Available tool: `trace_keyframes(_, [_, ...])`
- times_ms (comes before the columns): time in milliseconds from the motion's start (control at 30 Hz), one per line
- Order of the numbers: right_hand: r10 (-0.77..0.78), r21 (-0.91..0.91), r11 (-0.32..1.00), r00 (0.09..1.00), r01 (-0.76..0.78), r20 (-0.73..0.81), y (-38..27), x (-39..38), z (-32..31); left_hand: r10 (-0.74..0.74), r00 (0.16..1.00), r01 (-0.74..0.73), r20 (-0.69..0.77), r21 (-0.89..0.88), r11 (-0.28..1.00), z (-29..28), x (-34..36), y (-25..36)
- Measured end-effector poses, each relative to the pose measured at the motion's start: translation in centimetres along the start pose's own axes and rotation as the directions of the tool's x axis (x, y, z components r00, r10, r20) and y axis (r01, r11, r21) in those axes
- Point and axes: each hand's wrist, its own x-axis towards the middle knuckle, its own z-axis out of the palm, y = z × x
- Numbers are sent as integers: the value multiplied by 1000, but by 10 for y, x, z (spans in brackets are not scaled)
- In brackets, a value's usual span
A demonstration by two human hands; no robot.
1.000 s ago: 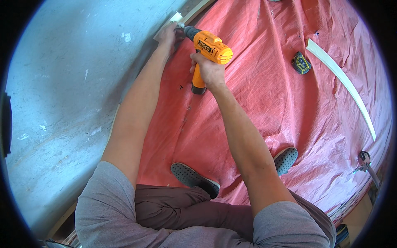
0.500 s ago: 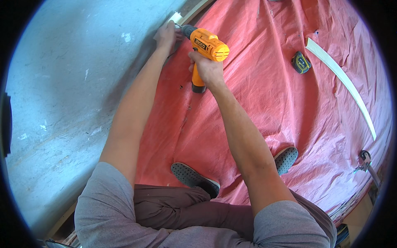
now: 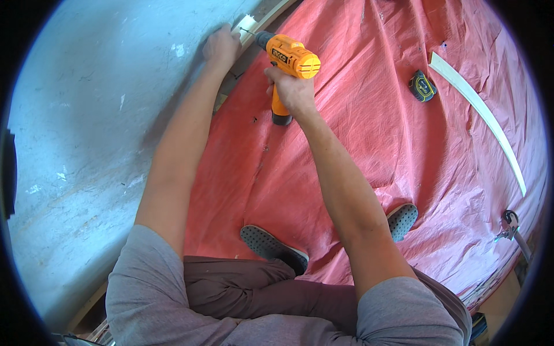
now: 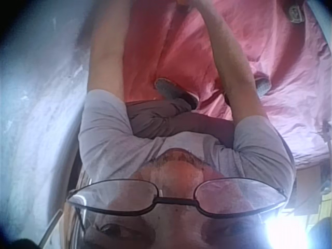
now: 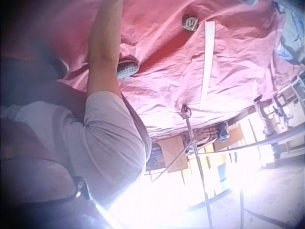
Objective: The person uses a power drill to create a hole in a wooden baseboard while holding it against a concrete wall, then manually positions the board and checks the alignment.
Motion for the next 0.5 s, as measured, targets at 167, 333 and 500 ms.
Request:
trace_keyframes(167, [-11,7,1000,1000,11,16,-3,-2,-1,118,978,-112,-171,45,993,13,-2,-6])
trace_keyframes(333, [2,36,999,1000,-3,16,3,0,-5,51,996,-49,-68,35,998,7,6,-2])
trace_keyframes(500, [-3,47,999,999,2,32,3,-4,-7,33,999,-30,-40,75,997,5,10,-2])
